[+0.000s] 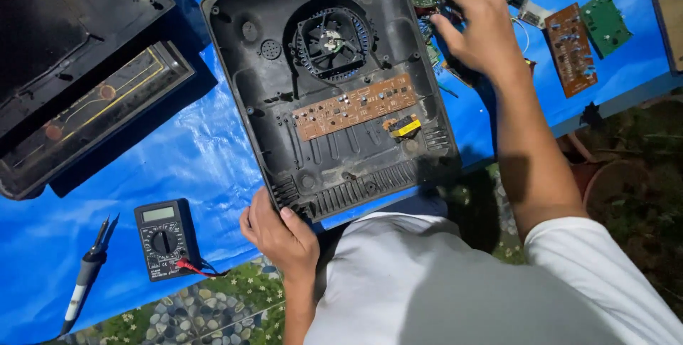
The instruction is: Cleaning the internal casing of an induction cooker with a brush and arranging electronic circuit boards inside.
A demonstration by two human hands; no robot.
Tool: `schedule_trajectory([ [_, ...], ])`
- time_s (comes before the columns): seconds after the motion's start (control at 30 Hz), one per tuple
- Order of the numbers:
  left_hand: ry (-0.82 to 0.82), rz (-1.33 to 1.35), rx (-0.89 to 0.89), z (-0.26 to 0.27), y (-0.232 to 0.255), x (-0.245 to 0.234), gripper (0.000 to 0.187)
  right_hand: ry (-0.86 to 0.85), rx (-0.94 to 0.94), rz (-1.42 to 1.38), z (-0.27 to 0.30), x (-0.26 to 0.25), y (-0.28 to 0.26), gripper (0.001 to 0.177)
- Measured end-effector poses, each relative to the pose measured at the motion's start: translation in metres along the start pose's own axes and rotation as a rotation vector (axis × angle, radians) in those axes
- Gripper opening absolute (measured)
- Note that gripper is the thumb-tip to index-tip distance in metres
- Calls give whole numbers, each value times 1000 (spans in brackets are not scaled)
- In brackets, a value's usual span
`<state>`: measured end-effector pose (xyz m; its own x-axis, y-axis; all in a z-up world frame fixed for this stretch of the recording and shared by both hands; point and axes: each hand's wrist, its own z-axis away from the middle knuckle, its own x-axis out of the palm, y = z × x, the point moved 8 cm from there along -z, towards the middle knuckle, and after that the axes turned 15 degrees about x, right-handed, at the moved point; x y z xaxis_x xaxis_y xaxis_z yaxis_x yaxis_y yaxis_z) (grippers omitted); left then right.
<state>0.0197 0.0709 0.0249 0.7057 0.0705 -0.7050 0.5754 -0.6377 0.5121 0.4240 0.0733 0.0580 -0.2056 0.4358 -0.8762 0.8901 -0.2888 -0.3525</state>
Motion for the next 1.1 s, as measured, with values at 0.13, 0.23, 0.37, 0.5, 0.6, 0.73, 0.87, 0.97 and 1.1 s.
schedule_trajectory([
  [0.13, -6, 10, -9, -1, 0, -3, 39, -9, -81, -1, -14, 18, 0, 27],
  [0.23, 5, 34, -11, -3, 1, -4, 39, 12, -31, -10, -14, 10, -3, 20],
  [0.37, 18, 22, -17, 0, -1, -3, 39, -28, 216, -372, -8, -1, 8, 23],
  [0.5, 9, -2, -25, 1, -3, 0, 39, -147, 413, -664, -3, -1, 12, 36],
  [0.6, 18, 1, -21, 0, -3, 0, 39, -174, 398, -711, -2, 2, 23, 30],
  [0.73, 33, 4, -20, -6, 0, -5, 38, -234, 460, -796, -1, 8, 18, 30],
  [0.87, 46, 21, -9, -7, 0, -6, 37, -367, 420, -859, -10, 26, -5, 36],
  [0.97, 52, 21, -22, -5, -1, -7, 37, -443, 352, -836, -24, 39, -44, 30],
  [1.1, 55, 21, -26, 0, -3, -4, 39, -529, 34, -702, -53, 59, -110, 25],
])
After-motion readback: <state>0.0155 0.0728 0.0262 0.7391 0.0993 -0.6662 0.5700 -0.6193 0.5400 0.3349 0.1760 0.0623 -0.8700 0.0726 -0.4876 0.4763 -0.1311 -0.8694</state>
